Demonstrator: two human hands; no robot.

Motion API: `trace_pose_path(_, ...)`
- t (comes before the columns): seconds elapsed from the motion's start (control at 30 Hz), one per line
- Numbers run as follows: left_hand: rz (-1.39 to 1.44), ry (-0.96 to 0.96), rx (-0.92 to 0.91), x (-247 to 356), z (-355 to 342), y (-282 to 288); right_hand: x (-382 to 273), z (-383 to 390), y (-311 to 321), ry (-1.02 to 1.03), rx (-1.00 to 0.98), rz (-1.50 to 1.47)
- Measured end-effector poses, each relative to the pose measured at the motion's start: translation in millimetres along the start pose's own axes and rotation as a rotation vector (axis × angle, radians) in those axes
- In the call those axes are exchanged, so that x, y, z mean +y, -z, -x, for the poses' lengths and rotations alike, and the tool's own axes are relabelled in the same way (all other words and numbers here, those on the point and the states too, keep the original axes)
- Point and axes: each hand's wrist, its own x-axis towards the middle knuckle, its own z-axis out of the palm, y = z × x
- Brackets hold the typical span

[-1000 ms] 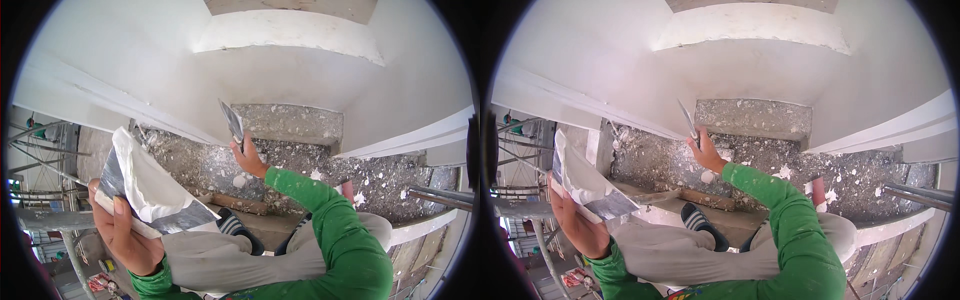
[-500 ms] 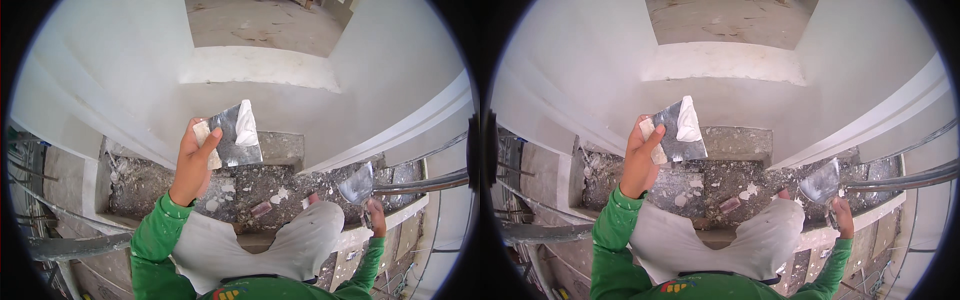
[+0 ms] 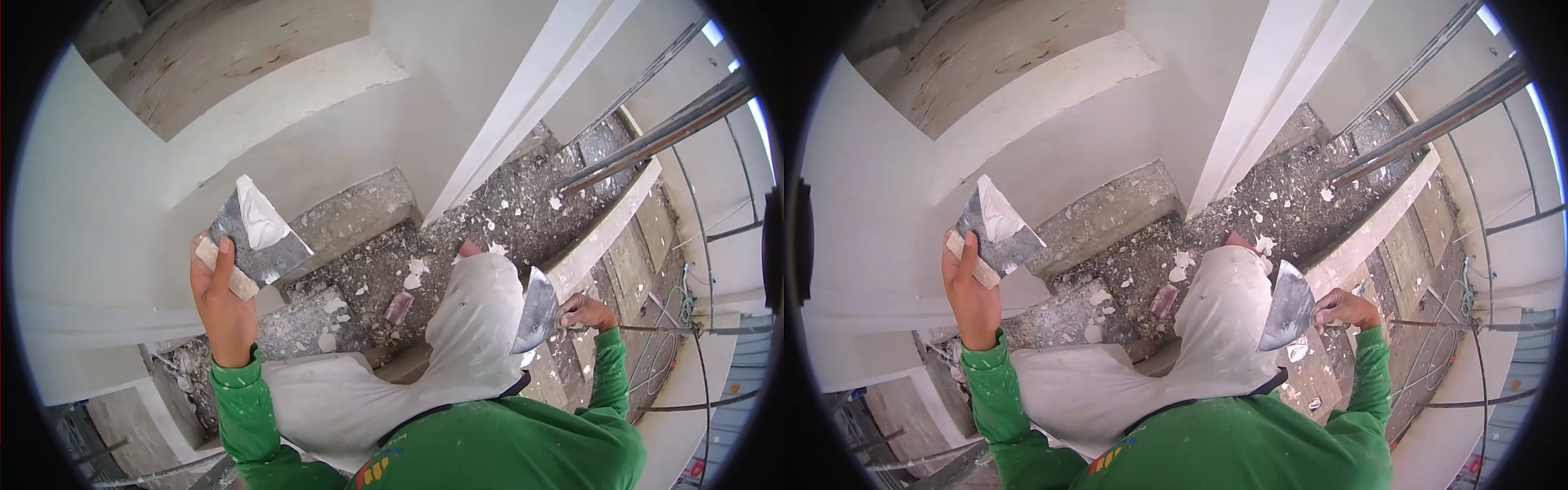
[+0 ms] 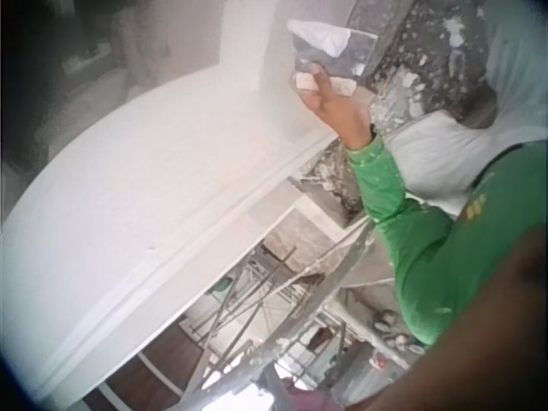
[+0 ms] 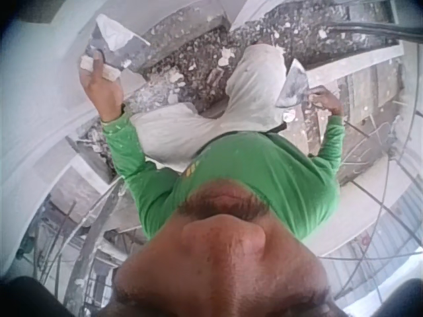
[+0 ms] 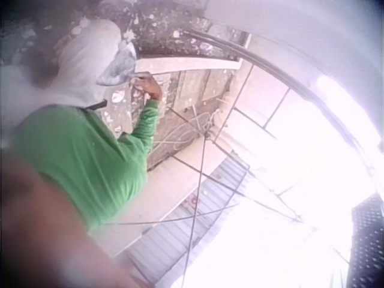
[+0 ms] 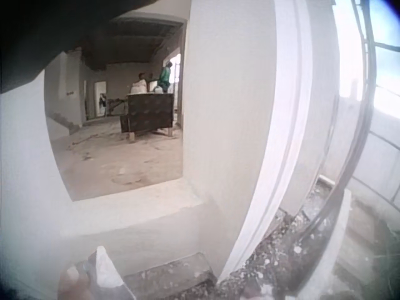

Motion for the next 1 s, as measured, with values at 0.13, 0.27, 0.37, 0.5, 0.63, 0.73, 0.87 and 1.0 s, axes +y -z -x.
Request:
trace_pose_path(0.13, -0.026, 0.013, 0.011, 1.5, -6.0, 7.4, 10.7, 46.4, 52.0, -0.051, 0.388, 0.259)
trace_pose_path(0.27, -0.014, 0.098, 0.043, 1.9, -11.4, 30.3, -30.8, 33.1, 42.4, 0.256, 0.862, 0.236)
trace_pose_path(0.37, 0.049, 0.122, 0.028, -9.5, -11.6, 46.4, -90.7, 4.1, -5.8, 0.415, 0.958, -0.233)
trace_pose_path(0.5, 0.185, 0.079, 0.041, -55.8, -20.7, 83.1, -137.6, -38.1, -74.4, 0.87, 1.029, -0.595)
trace_pose_path(0.63, 0.041, -0.163, 0.235, -110.7, -38.0, 124.7, -156.7, -57.9, -100.1, 1.036, 0.94, -0.62)
trace_pose_path(0.73, -0.258, -0.39, 0.441, -125.7, -62.0, 154.8, -154.3, -58.8, -99.9, 0.974, 1.112, -0.452)
trace_pose_path(0.87, -0.625, -0.585, 0.69, -124.6, -84.1, 151.1, -141.3, -49.3, -86.8, 0.986, 1.07, -0.532)
trace_pose_path(1.0, -0.773, -0.594, 0.842, -117.9, -102.5, 147.8, -158.3, -45.7, -102.5, 0.994, 1.163, -0.623)
